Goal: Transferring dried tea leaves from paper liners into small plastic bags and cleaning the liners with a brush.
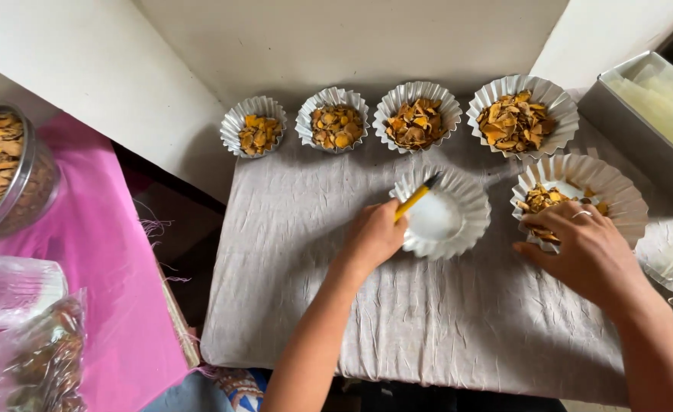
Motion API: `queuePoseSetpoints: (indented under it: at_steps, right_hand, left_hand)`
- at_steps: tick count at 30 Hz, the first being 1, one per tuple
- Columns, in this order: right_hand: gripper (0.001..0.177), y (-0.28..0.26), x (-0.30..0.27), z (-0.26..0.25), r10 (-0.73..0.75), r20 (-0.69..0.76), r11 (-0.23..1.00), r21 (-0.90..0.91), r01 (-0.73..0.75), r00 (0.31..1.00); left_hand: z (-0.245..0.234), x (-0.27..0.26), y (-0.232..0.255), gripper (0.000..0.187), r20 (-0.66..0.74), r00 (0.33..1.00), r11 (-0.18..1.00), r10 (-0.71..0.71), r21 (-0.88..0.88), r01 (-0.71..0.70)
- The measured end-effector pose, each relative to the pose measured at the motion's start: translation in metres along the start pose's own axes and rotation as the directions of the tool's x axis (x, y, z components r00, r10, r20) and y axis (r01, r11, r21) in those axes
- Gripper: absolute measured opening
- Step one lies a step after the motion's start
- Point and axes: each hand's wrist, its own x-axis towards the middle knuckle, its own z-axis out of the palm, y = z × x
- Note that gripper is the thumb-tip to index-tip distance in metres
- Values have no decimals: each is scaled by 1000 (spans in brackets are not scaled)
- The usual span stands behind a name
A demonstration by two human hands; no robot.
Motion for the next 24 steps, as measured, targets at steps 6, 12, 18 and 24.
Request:
queuePoseSetpoints:
  at_steps: [6, 12, 18, 24]
  right_hand:
    - [44, 12, 4, 39, -150, -28, 986, -84, 147, 988]
    - [37, -21, -3, 45, -334, -74, 942, -17, 334, 940]
    - [32, -40, 7, 50, -456, -69, 889, -77, 451, 887]
    - [34, -31, 6, 54, -412, -184, 911, -76, 405, 892]
  left_hand:
    - [-45, -29, -14, 28, -13, 980, 978, -198, 58, 198]
    - [-83, -36, -84, 32, -239, 927, 935, -290, 138, 328]
    - [-97, -50, -105, 34, -304, 873, 914, -381, 19, 405]
    - [-102, -77, -73, 55, -522, 795, 841, -308, 241, 484]
